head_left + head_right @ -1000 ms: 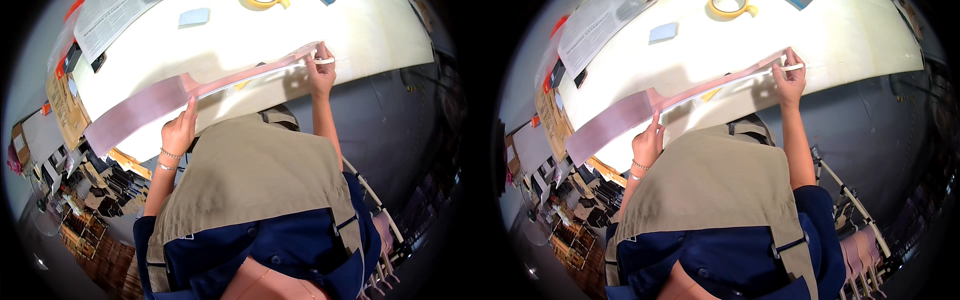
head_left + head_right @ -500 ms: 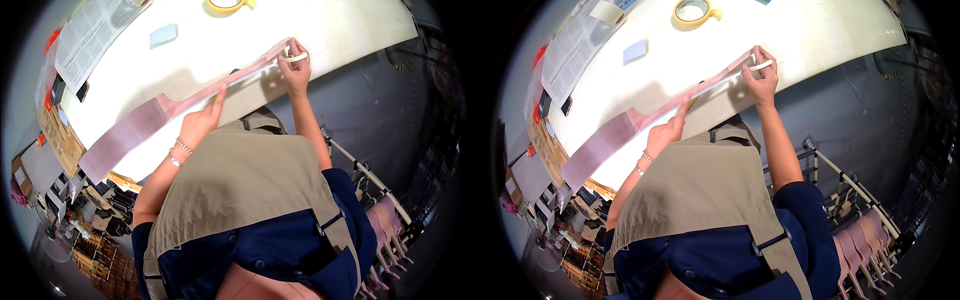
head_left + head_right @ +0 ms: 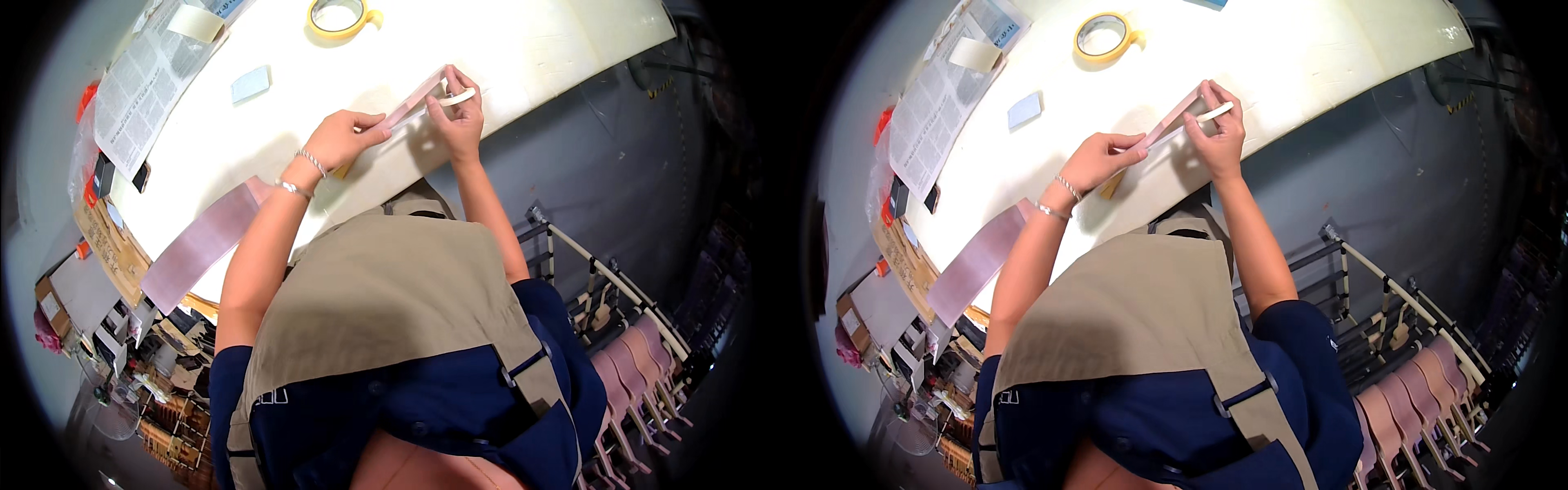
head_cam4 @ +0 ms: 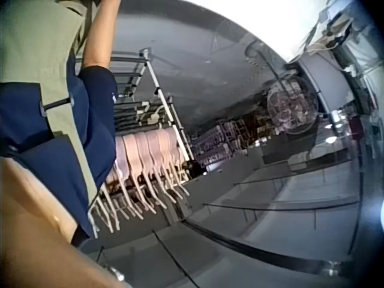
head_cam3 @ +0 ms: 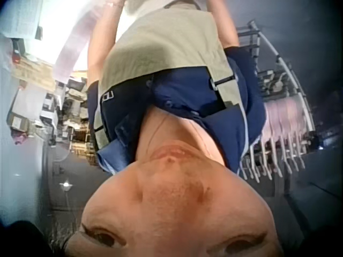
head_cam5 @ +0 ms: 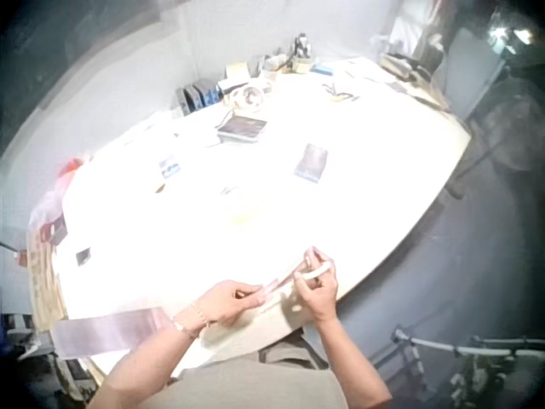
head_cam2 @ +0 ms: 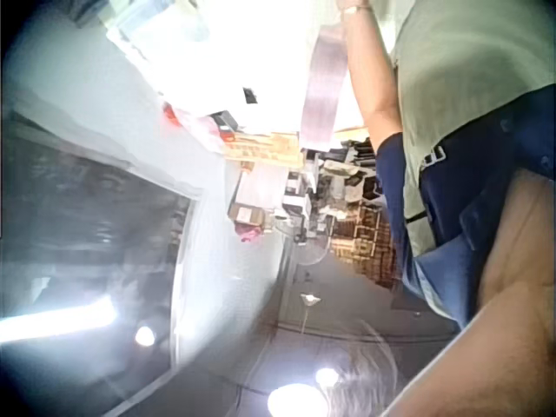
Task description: The person assembles acoustic guitars by attaching the neck to the body, applying masking tape to the fretboard, and wiping the surface with a cloth. The person places each completed guitar onto a rack.
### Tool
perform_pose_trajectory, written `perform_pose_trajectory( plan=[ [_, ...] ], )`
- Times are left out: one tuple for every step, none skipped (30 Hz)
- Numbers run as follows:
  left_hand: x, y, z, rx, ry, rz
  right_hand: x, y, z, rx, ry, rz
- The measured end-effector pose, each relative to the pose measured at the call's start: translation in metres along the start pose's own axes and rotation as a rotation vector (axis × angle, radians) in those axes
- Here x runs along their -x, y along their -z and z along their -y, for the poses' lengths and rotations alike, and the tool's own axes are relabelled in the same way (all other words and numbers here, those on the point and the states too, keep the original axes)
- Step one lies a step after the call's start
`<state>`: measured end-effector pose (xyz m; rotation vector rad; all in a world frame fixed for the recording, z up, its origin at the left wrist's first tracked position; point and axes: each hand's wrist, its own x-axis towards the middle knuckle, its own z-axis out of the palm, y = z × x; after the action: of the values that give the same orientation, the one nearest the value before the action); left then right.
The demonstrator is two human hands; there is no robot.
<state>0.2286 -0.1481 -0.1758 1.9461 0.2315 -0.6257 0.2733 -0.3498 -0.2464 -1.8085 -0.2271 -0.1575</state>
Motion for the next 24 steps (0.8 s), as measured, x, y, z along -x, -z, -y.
perform_pose_trajectory(
  plan=[
    [-0.007,0.002,0.002,0.25,0.135,0.139,-0.001,0.003,-0.001,0.073,0.045,0.022],
    [-0.009,0.002,0.003,0.267,0.169,0.146,-0.001,0.005,-0.001,0.146,0.091,0.043],
    [-0.01,0.003,-0.002,0.285,0.206,0.153,-0.002,0.004,0.003,0.178,0.067,0.015],
    [-0.011,0.004,-0.006,0.302,0.241,0.164,-0.001,0.005,0.015,0.213,0.041,-0.018],
    [-0.012,0.004,-0.006,0.313,0.253,0.16,0.003,0.005,0.025,0.247,0.016,-0.05],
    [-0.014,0.003,-0.006,0.327,0.263,0.156,0.009,0.004,0.029,0.107,-0.102,-0.066],
    [-0.016,0.001,-0.006,0.341,0.272,0.155,0.019,0.003,0.032,-0.033,-0.219,-0.081],
    [-0.017,0.0,-0.007,0.344,0.27,0.152,0.029,0.001,0.036,-0.175,-0.334,-0.095],
    [-0.017,-0.001,-0.005,0.351,0.27,0.145,0.04,-0.003,0.042,-0.373,-0.462,-0.187],
    [-0.017,-0.001,-0.005,0.361,0.265,0.136,0.046,0.003,0.035,-0.448,-0.552,-0.331],
    [-0.016,-0.002,-0.004,0.329,0.251,0.129,0.053,0.016,0.023,-0.523,-0.641,-0.473],
    [-0.016,-0.002,-0.001,0.301,0.236,0.11,0.053,0.031,0.013,-0.601,-0.728,-0.602],
    [-0.014,-0.003,0.0,0.268,0.222,0.104,0.047,0.051,0.015,-0.464,-0.7,-0.567],
    [-0.007,-0.004,-0.002,0.051,0.136,0.01,0.041,0.074,0.017,-0.326,-0.672,-0.531],
    [0.005,-0.009,-0.01,-0.167,0.048,-0.083,0.032,0.098,0.003,-0.126,-0.533,-0.381],
    [0.018,-0.013,-0.015,-0.385,-0.043,-0.179,0.021,0.116,-0.011,0.07,-0.386,-0.232],
    [0.035,-0.018,-0.003,-0.665,-0.231,-0.338,0.0,0.123,0.006,0.386,-0.371,-0.075],
    [0.049,-0.015,0.003,-0.773,-0.195,-0.325,-0.014,0.124,0.013,0.567,-0.333,-0.008],
    [0.063,-0.01,0.01,-0.881,-0.153,-0.313,-0.029,0.122,0.014,0.746,-0.291,0.064],
    [0.072,-0.007,0.015,-0.986,-0.109,-0.299,-0.04,0.119,0.014,0.926,-0.246,0.136],
    [0.081,-0.005,0.014,-0.965,-0.088,-0.277,-0.047,0.109,0.017,1.049,-0.192,0.154],
    [0.089,0.001,0.009,-0.947,-0.065,-0.263,-0.053,0.097,0.029,0.995,-0.009,0.22],
    [0.096,0.007,0.006,-0.928,-0.044,-0.248,-0.055,0.084,0.045,0.936,0.171,0.281],
    [0.1,0.014,0.005,-0.794,-0.017,-0.213,-0.053,0.07,0.06,0.871,0.351,0.338]
  ],
)
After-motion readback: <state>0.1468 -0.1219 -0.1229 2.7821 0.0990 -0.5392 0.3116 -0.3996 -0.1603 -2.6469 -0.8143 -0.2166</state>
